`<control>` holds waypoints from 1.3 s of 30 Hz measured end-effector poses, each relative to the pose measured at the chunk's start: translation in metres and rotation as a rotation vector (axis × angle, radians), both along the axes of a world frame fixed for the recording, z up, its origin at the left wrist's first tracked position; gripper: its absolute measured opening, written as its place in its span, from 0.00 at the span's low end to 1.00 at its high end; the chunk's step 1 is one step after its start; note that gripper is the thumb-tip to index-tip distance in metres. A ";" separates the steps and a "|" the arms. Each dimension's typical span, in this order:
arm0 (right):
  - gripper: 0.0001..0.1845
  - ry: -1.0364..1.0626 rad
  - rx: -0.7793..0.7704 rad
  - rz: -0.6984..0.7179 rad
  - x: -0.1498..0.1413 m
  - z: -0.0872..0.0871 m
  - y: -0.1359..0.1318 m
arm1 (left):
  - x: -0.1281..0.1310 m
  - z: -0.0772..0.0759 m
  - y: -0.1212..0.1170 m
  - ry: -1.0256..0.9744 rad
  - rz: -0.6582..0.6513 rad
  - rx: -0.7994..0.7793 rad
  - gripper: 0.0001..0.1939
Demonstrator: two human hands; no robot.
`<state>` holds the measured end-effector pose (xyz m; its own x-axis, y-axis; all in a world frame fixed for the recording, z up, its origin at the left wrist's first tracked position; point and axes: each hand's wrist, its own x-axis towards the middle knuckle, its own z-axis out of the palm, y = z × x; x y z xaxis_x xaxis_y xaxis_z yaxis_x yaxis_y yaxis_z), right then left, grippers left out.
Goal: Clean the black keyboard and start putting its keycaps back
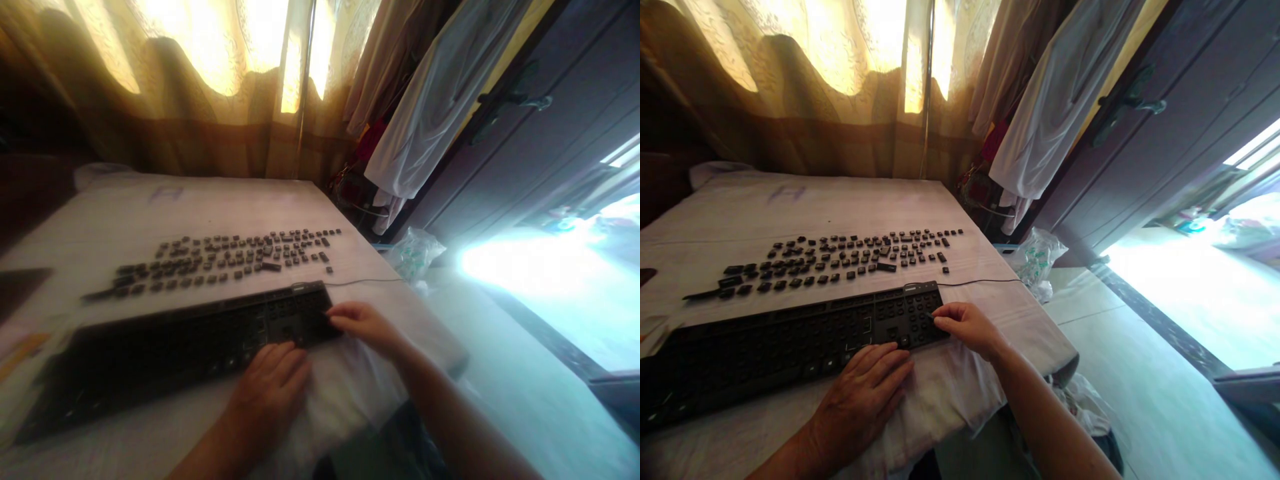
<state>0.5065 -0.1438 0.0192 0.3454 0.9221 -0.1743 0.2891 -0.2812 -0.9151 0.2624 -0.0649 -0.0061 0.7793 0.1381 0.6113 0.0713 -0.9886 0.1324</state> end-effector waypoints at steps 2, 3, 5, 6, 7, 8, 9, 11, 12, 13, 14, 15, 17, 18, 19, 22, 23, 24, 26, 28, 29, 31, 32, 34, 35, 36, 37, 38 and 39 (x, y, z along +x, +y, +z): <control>0.14 -0.053 0.024 -0.004 -0.007 -0.003 0.001 | 0.000 0.000 0.000 0.003 0.001 -0.005 0.15; 0.12 -0.080 0.035 -0.008 -0.010 -0.005 0.002 | 0.000 0.001 0.000 0.008 0.002 -0.010 0.15; 0.09 -0.132 0.058 -0.017 -0.018 -0.009 0.002 | 0.000 0.001 0.000 0.019 0.004 -0.020 0.15; 0.08 -0.177 0.072 -0.013 -0.021 -0.010 0.001 | 0.000 0.001 0.000 0.025 0.007 -0.023 0.15; 0.08 -0.238 0.085 -0.003 -0.024 -0.011 0.001 | 0.000 0.002 0.000 0.030 0.009 -0.024 0.15; 0.08 -0.311 0.098 0.012 -0.026 -0.011 0.001 | 0.000 0.002 0.000 0.033 0.011 -0.023 0.15; 0.07 -0.388 0.109 0.030 -0.028 -0.011 0.001 | 0.000 0.002 0.000 0.033 0.010 -0.020 0.15; 0.07 -0.515 0.122 0.066 -0.029 -0.011 0.001 | -0.001 0.002 0.000 0.033 0.004 -0.015 0.15; 0.07 -0.548 0.125 0.078 -0.029 -0.011 0.001 | -0.001 0.002 0.001 0.031 0.002 -0.013 0.15; 0.07 -0.571 0.129 0.087 -0.029 -0.011 0.000 | -0.001 0.002 0.001 0.033 0.000 -0.013 0.15; 0.08 -0.587 0.133 0.094 -0.029 -0.011 0.000 | -0.001 0.002 0.001 0.033 0.002 -0.014 0.14; 0.08 -0.598 0.139 0.099 -0.029 -0.011 0.000 | -0.001 0.002 0.001 0.034 0.005 -0.015 0.14; 0.08 -0.608 0.153 0.103 -0.028 -0.012 0.000 | 0.000 0.002 0.000 0.035 0.006 -0.021 0.14; 0.08 -0.609 0.159 0.107 -0.028 -0.012 0.000 | 0.000 0.002 0.000 0.035 0.004 -0.023 0.14; 0.08 -0.610 0.165 0.113 -0.028 -0.013 0.000 | 0.001 0.002 0.000 0.031 0.005 -0.026 0.14; 0.08 -0.611 0.170 0.131 -0.026 -0.013 0.001 | 0.001 0.001 -0.001 0.029 0.004 -0.028 0.14; 0.08 -0.613 0.168 0.133 -0.026 -0.013 0.001 | 0.000 0.000 -0.001 0.034 0.003 -0.028 0.14; 0.08 -0.614 0.165 0.135 -0.026 -0.012 0.002 | 0.000 0.000 -0.001 0.037 0.002 -0.028 0.14; 0.08 -0.614 0.155 0.141 -0.026 -0.010 0.002 | -0.001 0.000 0.000 0.050 0.000 -0.031 0.14; 0.08 -0.613 0.149 0.148 -0.027 -0.008 0.001 | 0.000 0.000 0.000 0.059 0.002 -0.033 0.14; 0.08 -0.613 0.146 0.153 -0.027 -0.007 0.001 | 0.000 0.000 0.000 0.061 0.004 -0.034 0.14; 0.08 -0.612 0.140 0.156 -0.026 -0.006 0.001 | 0.000 0.001 0.000 0.057 0.003 -0.036 0.14; 0.08 -0.609 0.136 0.156 -0.026 -0.006 0.001 | 0.000 0.002 0.000 0.054 0.001 -0.038 0.14; 0.08 -0.598 0.126 0.158 -0.025 -0.006 0.002 | 0.000 0.002 0.000 0.060 -0.005 -0.044 0.13; 0.08 -0.593 0.121 0.157 -0.025 -0.006 0.002 | 0.000 0.001 0.000 0.065 -0.007 -0.047 0.13; 0.08 -0.590 0.116 0.158 -0.024 -0.006 0.003 | 0.000 0.001 0.000 0.072 -0.009 -0.049 0.13; 0.08 -0.587 0.110 0.160 -0.024 -0.006 0.003 | -0.001 0.001 0.000 0.075 -0.009 -0.050 0.13; 0.08 -0.587 0.106 0.162 -0.024 -0.006 0.003 | -0.001 0.000 0.000 0.077 -0.010 -0.051 0.13; 0.08 -0.588 0.103 0.164 -0.024 -0.005 0.004 | -0.001 -0.001 0.000 0.076 -0.009 -0.052 0.13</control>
